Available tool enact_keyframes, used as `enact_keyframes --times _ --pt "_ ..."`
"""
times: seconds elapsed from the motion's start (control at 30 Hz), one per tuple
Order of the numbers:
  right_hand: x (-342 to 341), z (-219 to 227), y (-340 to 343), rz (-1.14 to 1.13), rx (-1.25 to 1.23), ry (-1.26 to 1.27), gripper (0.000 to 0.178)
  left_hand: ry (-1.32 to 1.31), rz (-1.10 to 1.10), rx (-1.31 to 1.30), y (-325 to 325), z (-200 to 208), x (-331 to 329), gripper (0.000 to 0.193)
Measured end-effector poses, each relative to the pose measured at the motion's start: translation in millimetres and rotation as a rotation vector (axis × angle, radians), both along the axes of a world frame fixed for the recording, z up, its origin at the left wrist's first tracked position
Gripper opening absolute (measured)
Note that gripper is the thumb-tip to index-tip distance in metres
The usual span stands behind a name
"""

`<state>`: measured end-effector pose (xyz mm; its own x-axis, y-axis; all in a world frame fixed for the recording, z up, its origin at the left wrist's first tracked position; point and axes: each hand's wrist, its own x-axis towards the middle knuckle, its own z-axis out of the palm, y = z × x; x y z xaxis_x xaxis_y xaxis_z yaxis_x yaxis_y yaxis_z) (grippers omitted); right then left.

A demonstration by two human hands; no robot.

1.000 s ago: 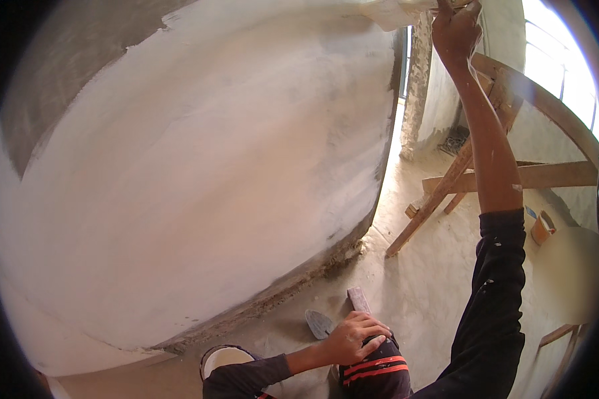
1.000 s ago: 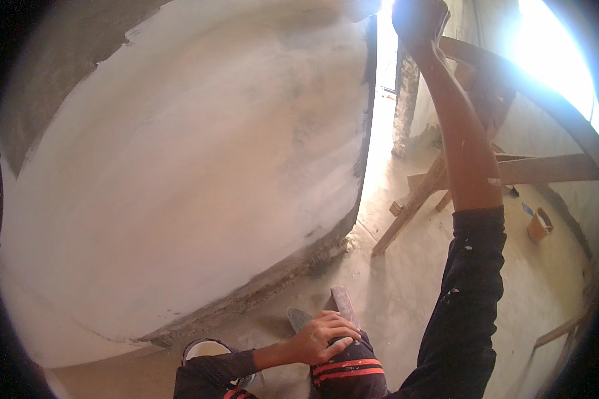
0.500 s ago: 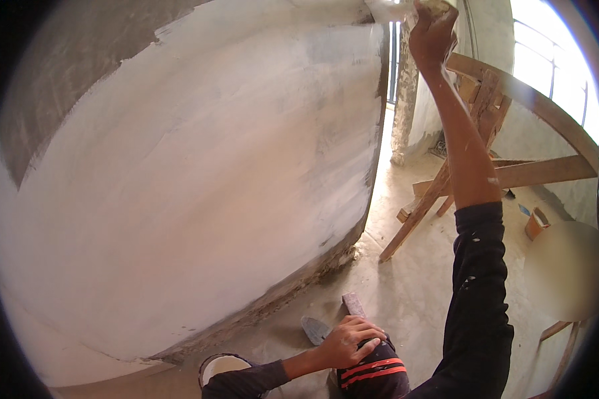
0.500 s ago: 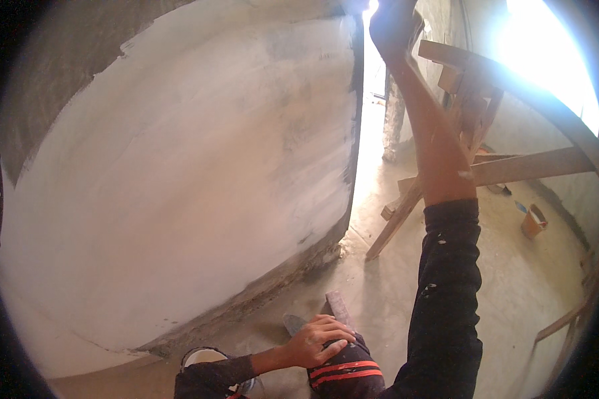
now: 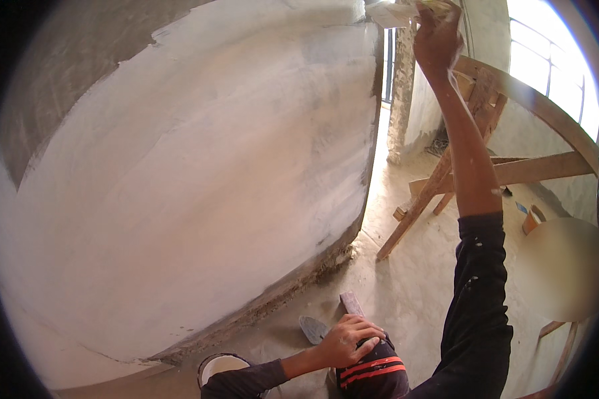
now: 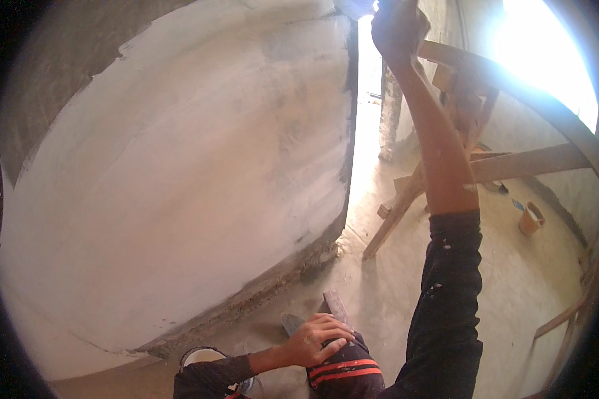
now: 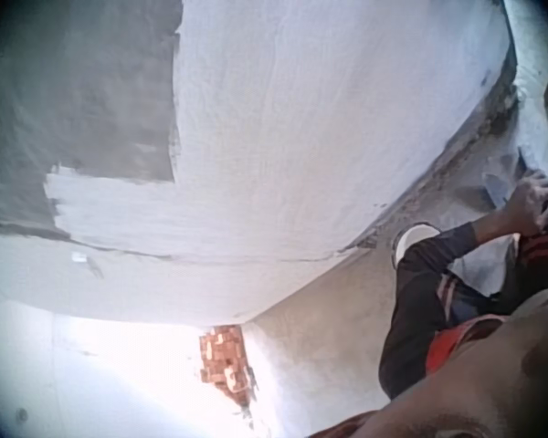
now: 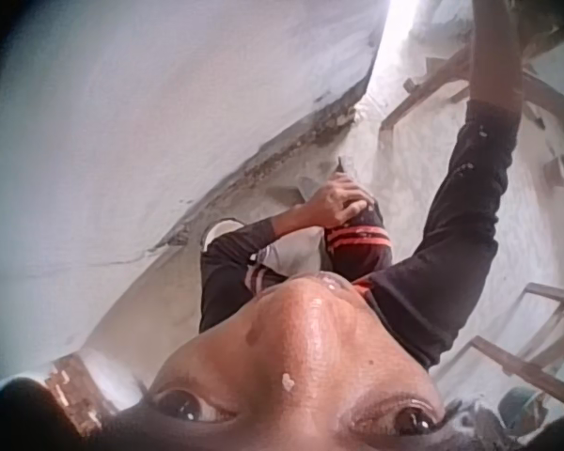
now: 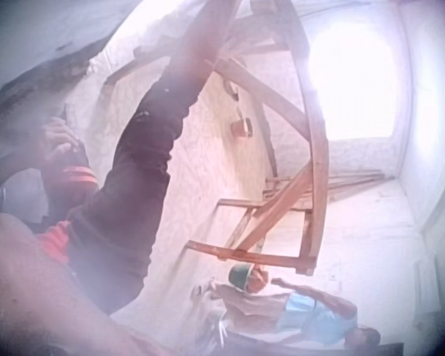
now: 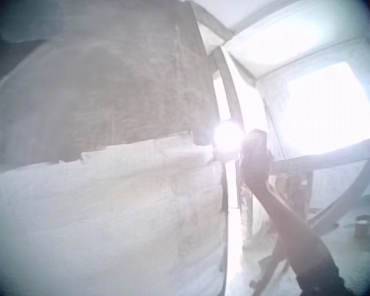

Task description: The person paints a curved interior wall with white paint using a brush. They repeatedly dip the brush into a bucket of paint and apply it to the wall surface in broad strokes, gradually covering the grey concrete.

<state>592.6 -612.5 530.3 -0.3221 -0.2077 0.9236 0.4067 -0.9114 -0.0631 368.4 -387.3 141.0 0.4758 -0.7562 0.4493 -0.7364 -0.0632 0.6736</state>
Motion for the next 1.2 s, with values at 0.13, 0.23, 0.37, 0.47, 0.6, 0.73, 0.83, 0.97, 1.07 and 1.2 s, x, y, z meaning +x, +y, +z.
enact_keyframes --times 0.13,0.23,0.37,0.47,0.6,0.73,0.83,0.97,1.07,1.2 --pt "11 -1 21 0.140 -0.011 0.087 0.014 0.002 0.002 -0.001 2 3 -1 0.019" --pt "-4 -4 35 0.266 -0.220 -0.031 0.019 -0.009 0.007 -0.002 1 3 -1 0.018" --pt "-26 -11 57 0.372 -0.263 0.032 0.025 -0.017 0.006 -0.013 0 1 -2 0.018" --pt "-46 -17 82 0.582 -0.219 0.059 0.025 -0.010 0.007 -0.012 0 2 -1 0.018" --pt "-29 -4 57 0.287 -0.305 -0.112 0.023 -0.014 -0.005 -0.008 -2 2 -2 0.018" --pt "-2 4 19 0.251 -0.133 0.007 0.021 -0.028 -0.002 -0.003 -1 1 -2 0.018" --pt "20 15 0 -0.054 -0.078 -0.093 0.029 -0.029 -0.003 -0.007 -1 2 -2 0.019" --pt "25 22 -26 -0.120 0.017 0.057 0.045 -0.030 -0.006 -0.014 -2 3 -1 0.019" --pt "22 22 -20 -0.072 0.064 0.106 0.044 -0.020 0.007 0.005 1 3 -2 0.019" --pt "20 22 -5 -0.099 0.069 0.170 0.042 -0.022 -0.001 -0.001 1 3 -2 0.019"
